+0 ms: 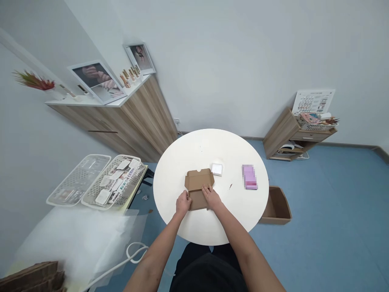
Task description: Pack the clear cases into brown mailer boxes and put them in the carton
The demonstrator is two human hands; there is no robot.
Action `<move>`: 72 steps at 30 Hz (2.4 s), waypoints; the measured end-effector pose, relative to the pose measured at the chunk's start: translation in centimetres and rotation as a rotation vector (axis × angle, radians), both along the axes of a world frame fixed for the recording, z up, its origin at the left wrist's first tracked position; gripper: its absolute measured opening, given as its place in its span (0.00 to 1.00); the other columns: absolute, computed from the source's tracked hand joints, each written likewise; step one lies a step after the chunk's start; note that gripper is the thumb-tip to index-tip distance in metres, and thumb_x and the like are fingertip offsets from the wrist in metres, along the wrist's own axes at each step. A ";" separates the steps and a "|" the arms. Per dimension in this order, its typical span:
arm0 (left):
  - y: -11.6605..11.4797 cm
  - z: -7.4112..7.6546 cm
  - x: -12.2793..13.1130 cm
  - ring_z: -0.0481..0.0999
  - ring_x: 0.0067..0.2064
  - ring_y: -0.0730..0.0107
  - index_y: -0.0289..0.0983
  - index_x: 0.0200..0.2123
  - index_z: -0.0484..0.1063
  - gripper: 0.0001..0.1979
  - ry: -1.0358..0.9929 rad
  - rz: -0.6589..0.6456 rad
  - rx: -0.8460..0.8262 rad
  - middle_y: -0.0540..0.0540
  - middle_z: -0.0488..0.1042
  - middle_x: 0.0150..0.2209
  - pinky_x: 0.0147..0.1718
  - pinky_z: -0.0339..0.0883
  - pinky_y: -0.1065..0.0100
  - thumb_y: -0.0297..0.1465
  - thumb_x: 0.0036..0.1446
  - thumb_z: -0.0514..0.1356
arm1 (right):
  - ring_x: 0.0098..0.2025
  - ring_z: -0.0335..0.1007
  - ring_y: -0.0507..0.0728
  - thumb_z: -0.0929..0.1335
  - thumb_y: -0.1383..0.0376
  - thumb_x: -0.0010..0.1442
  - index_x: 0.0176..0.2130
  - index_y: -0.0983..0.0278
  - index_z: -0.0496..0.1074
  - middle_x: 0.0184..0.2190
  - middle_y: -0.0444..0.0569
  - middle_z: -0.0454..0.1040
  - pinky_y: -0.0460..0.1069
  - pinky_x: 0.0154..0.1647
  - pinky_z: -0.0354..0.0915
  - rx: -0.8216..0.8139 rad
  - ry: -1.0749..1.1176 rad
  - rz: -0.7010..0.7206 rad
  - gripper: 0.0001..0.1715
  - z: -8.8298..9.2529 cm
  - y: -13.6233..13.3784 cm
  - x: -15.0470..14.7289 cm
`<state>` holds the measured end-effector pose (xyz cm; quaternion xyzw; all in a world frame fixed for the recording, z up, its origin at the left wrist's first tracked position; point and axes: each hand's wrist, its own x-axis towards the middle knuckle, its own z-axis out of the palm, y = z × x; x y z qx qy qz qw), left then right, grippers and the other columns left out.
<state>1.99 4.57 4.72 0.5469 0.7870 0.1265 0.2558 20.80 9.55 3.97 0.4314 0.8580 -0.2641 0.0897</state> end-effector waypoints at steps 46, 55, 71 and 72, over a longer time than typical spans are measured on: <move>3.3 -1.9 0.3 0.37 0.70 0.48 0.39 0.69 0.28 0.51 -0.043 -0.323 0.137 0.35 0.41 0.70 0.64 0.38 0.41 0.45 0.55 0.60 | 0.35 0.71 0.57 0.67 0.48 0.53 0.34 0.63 0.70 0.34 0.48 0.75 0.49 0.36 0.68 -0.296 0.630 -0.857 0.20 4.4 7.7 3.2; 2.1 -1.3 3.1 0.37 0.71 0.50 0.37 0.69 0.27 0.51 -0.062 -0.394 0.122 0.36 0.42 0.70 0.65 0.37 0.43 0.44 0.56 0.59 | 0.31 0.74 0.55 0.70 0.58 0.55 0.27 0.63 0.68 0.28 0.46 0.75 0.47 0.32 0.65 -0.388 0.134 -0.794 0.12 2.7 4.6 0.1; 5.1 1.5 0.6 0.63 0.62 0.57 0.38 0.63 0.52 0.31 -0.608 0.363 0.166 0.35 0.62 0.62 0.60 0.58 0.56 0.39 0.60 0.56 | 0.49 0.68 0.60 0.63 0.51 0.59 0.47 0.63 0.64 0.49 0.57 0.70 0.50 0.45 0.63 -0.201 0.437 -1.209 0.22 4.9 8.8 4.8; 6.3 2.0 0.2 0.65 0.62 0.60 0.39 0.64 0.51 0.31 -0.743 0.457 0.021 0.37 0.62 0.62 0.59 0.60 0.59 0.39 0.60 0.56 | 0.50 0.68 0.60 0.64 0.51 0.58 0.48 0.64 0.63 0.50 0.58 0.70 0.50 0.45 0.64 -0.276 0.481 -1.227 0.24 5.1 9.6 5.0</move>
